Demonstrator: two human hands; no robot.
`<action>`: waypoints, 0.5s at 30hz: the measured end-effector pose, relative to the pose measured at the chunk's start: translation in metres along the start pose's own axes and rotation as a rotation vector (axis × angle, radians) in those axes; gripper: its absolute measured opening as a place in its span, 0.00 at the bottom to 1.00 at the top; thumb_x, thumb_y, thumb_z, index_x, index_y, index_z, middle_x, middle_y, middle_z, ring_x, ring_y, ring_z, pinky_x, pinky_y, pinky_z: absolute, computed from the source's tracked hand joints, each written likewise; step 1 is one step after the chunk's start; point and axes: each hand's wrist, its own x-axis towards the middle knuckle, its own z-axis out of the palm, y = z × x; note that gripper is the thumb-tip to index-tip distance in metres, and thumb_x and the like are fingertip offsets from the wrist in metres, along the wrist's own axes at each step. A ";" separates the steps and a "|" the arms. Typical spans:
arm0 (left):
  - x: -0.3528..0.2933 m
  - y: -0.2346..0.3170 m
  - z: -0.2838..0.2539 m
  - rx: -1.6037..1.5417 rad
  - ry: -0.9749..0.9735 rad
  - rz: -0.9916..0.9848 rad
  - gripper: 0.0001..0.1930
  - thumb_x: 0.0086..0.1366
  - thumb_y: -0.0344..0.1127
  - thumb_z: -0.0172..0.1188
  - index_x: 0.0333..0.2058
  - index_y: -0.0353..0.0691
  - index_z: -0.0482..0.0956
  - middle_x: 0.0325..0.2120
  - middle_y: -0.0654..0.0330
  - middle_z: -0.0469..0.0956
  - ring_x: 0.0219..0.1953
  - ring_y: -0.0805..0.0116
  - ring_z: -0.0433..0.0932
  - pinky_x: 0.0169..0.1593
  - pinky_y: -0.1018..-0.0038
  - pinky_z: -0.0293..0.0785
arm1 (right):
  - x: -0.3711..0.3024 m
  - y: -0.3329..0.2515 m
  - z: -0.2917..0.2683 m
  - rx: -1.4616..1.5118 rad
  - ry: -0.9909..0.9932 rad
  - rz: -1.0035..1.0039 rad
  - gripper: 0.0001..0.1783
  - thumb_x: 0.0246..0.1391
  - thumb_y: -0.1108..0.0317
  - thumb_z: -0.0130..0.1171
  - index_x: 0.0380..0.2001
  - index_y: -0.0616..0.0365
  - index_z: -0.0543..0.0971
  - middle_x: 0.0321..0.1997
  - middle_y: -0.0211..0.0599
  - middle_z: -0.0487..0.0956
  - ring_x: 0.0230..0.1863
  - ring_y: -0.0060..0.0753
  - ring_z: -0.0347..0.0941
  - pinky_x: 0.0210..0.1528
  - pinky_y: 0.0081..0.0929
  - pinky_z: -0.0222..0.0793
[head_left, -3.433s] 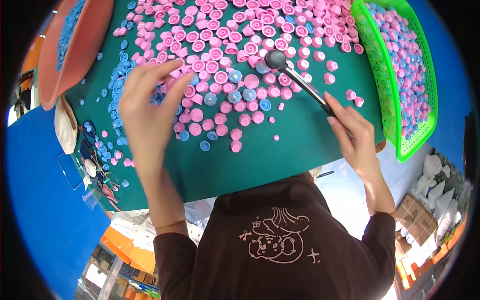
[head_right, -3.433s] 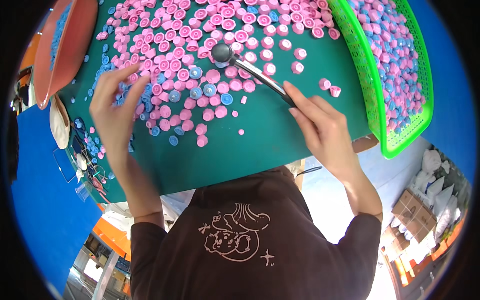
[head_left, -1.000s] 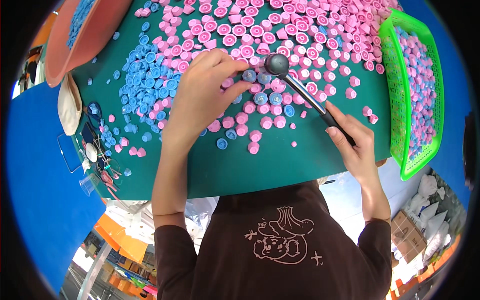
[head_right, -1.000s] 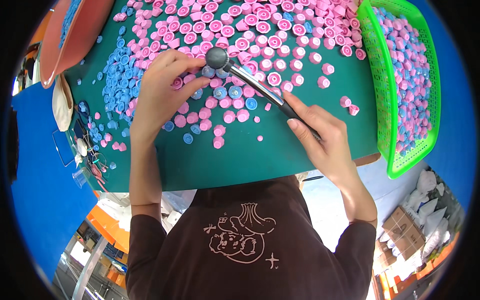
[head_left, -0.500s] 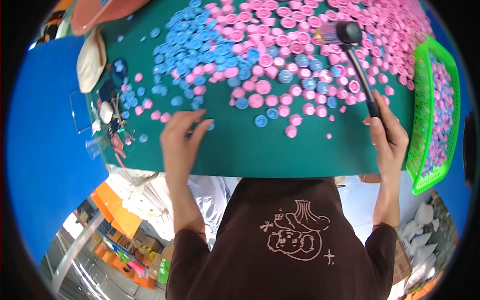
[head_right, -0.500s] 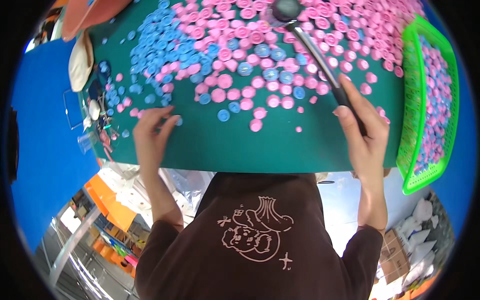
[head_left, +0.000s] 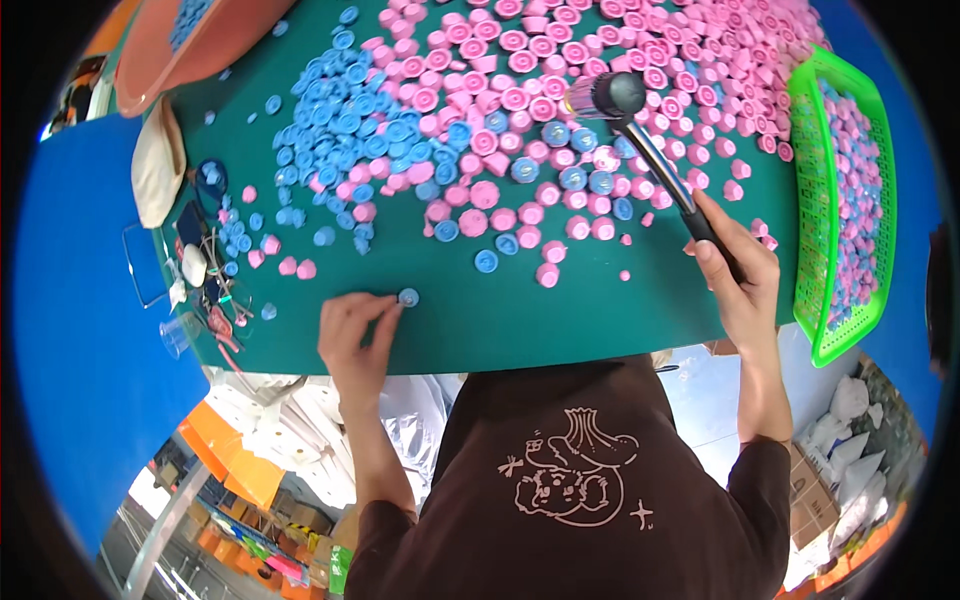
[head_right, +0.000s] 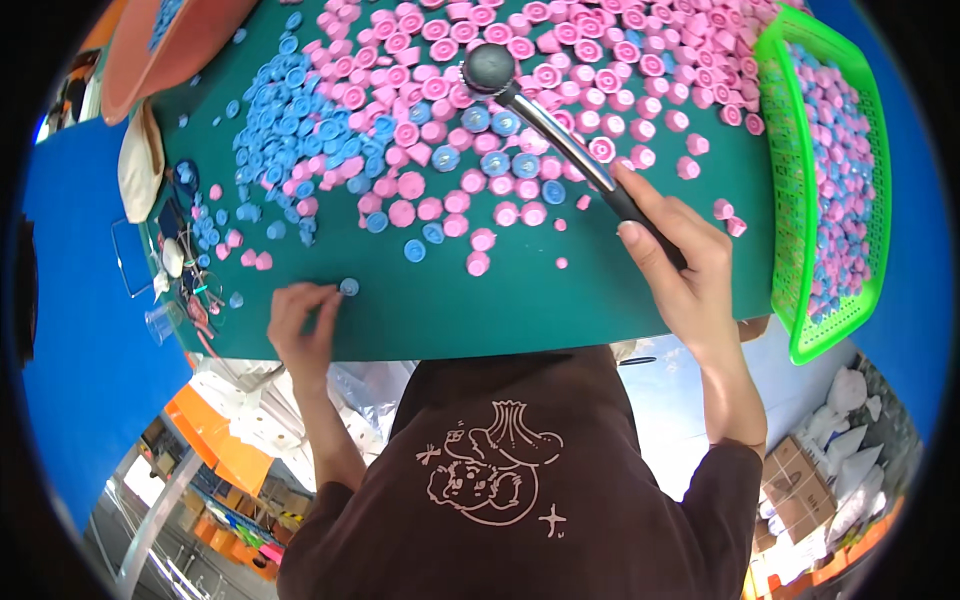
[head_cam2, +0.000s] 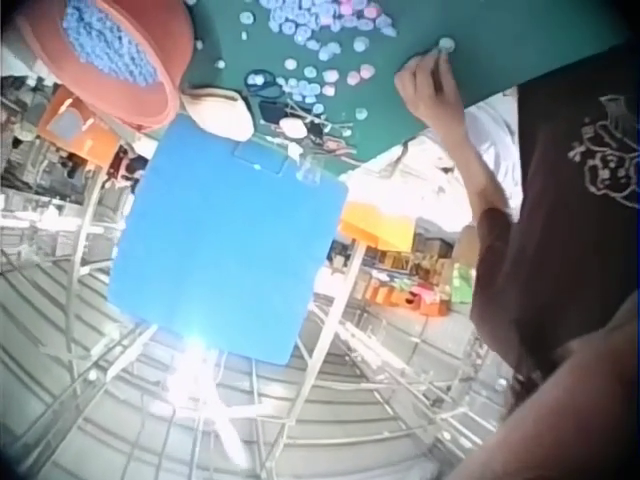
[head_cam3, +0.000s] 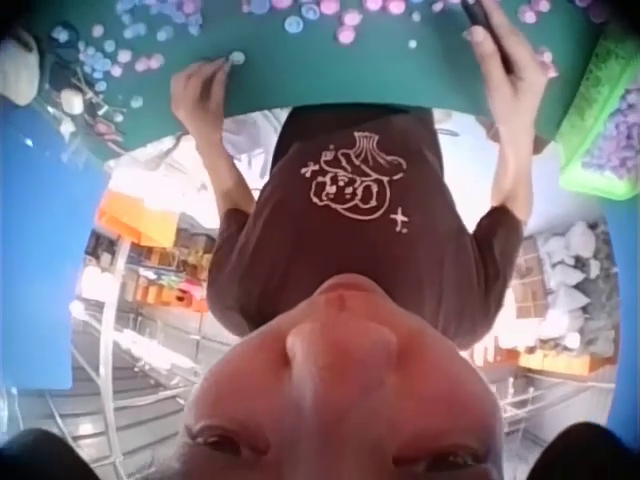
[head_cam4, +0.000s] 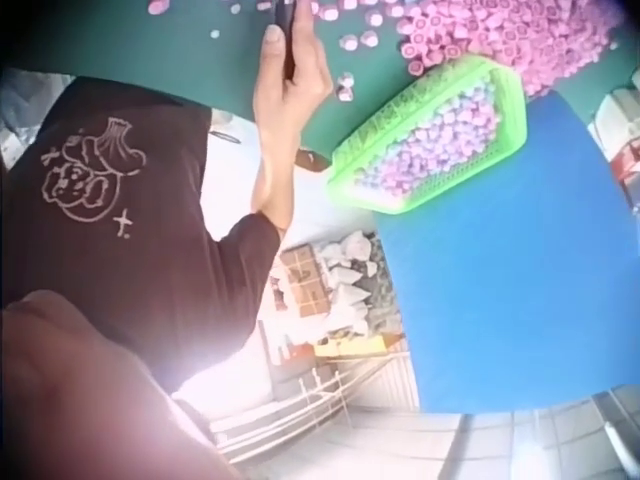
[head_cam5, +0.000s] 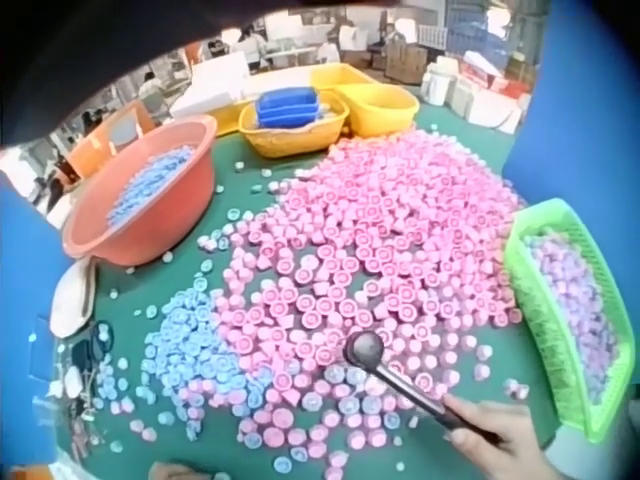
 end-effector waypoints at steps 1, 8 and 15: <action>0.012 0.007 -0.001 -0.059 0.032 -0.062 0.12 0.46 0.21 0.70 0.32 0.39 0.83 0.30 0.59 0.78 0.35 0.63 0.75 0.36 0.71 0.71 | 0.002 0.000 0.001 0.001 -0.012 0.006 0.24 0.61 0.65 0.58 0.59 0.61 0.73 0.35 0.29 0.80 0.28 0.14 0.68 0.27 0.13 0.60; 0.075 0.023 -0.004 -0.081 -0.190 0.171 0.13 0.46 0.26 0.72 0.33 0.41 0.83 0.29 0.61 0.76 0.32 0.63 0.75 0.34 0.71 0.70 | -0.001 0.005 -0.007 -0.024 0.020 0.028 0.25 0.59 0.65 0.59 0.59 0.60 0.73 0.32 0.29 0.79 0.23 0.11 0.62 0.24 0.12 0.56; 0.033 0.007 -0.008 -0.076 -0.349 -0.004 0.16 0.43 0.26 0.73 0.35 0.41 0.83 0.30 0.61 0.77 0.33 0.62 0.76 0.35 0.70 0.73 | 0.009 0.015 -0.004 0.055 0.046 0.077 0.25 0.60 0.65 0.58 0.60 0.61 0.72 0.30 0.28 0.78 0.22 0.10 0.62 0.23 0.11 0.54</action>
